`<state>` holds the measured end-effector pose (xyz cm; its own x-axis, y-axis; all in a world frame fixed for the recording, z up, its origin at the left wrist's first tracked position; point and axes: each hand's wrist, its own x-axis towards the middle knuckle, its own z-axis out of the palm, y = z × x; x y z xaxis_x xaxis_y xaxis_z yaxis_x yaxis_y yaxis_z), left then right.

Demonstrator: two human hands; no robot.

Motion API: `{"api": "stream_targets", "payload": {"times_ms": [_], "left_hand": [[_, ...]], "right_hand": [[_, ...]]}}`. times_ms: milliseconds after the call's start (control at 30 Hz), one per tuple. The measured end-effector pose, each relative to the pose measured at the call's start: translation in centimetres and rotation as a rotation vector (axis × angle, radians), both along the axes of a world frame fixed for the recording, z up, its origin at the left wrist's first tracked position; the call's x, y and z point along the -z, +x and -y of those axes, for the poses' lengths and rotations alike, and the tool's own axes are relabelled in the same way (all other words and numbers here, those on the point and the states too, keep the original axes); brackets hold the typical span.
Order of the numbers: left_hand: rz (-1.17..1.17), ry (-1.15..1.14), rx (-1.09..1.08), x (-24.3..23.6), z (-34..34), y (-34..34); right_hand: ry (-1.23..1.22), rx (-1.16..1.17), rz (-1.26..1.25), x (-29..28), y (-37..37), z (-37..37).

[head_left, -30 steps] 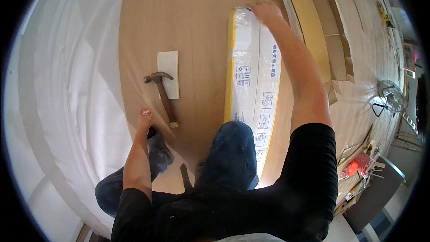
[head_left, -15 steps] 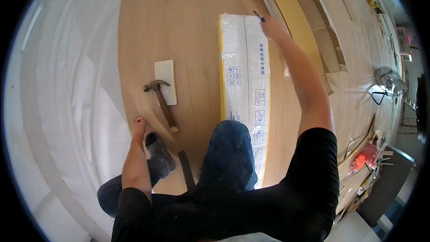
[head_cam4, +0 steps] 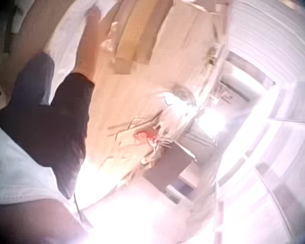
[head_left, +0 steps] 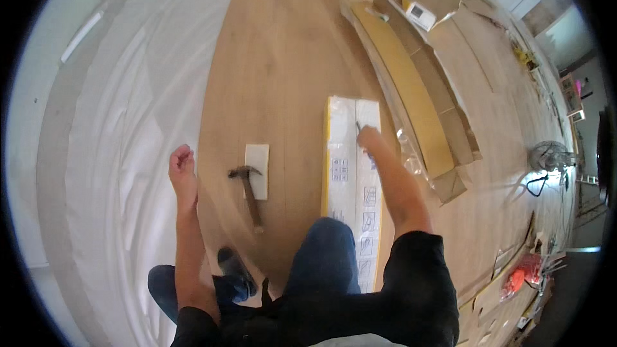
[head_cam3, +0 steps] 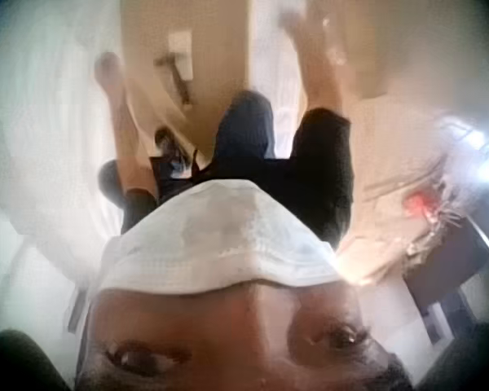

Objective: The person installs laminate flooring by opening a box, positioning planks against a wall, and using a tapping block and hammer to secure them together.

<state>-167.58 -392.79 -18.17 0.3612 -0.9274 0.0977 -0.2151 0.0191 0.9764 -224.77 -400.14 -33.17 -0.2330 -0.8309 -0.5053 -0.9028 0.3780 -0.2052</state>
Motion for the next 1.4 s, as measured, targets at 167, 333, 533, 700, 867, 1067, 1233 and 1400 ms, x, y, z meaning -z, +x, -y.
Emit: {"api": "stream_targets", "payload": {"times_ms": [167,333,533,700,867,1067,1233,1400], "left_hand": [[0.2,-0.974,0.37,-30.0,-2.4,-6.3],[0.79,-1.448,0.74,-44.8,-7.4,-8.3],[1.091,-1.34,1.091,-46.8,-6.2,-12.0],[1.105,-1.378,1.19,-46.6,-6.8,-14.8],[1.064,-1.446,1.329,-47.3,-7.0,-18.3],[1.042,-1.528,1.463,-45.1,-10.5,-21.6],[1.025,-1.557,1.622,-41.4,-13.0,-23.1],[1.025,-1.59,1.762,-41.7,-16.8,-23.6]], "right_hand": [[0.149,0.134,0.059,-3.9,5.6,-12.8],[0.122,0.225,0.064,-5.8,8.6,-26.8],[0.199,0.307,0.049,-5.9,16.1,-43.7],[0.223,0.489,0.037,-7.6,21.4,-56.1],[0.151,0.729,0.028,-6.9,28.6,-69.0],[0.198,0.806,-0.124,-6.5,34.2,-80.0],[0.324,0.74,-0.304,-5.6,38.2,-88.5],[0.48,0.814,-0.365,-8.4,36.2,-98.2]]}}
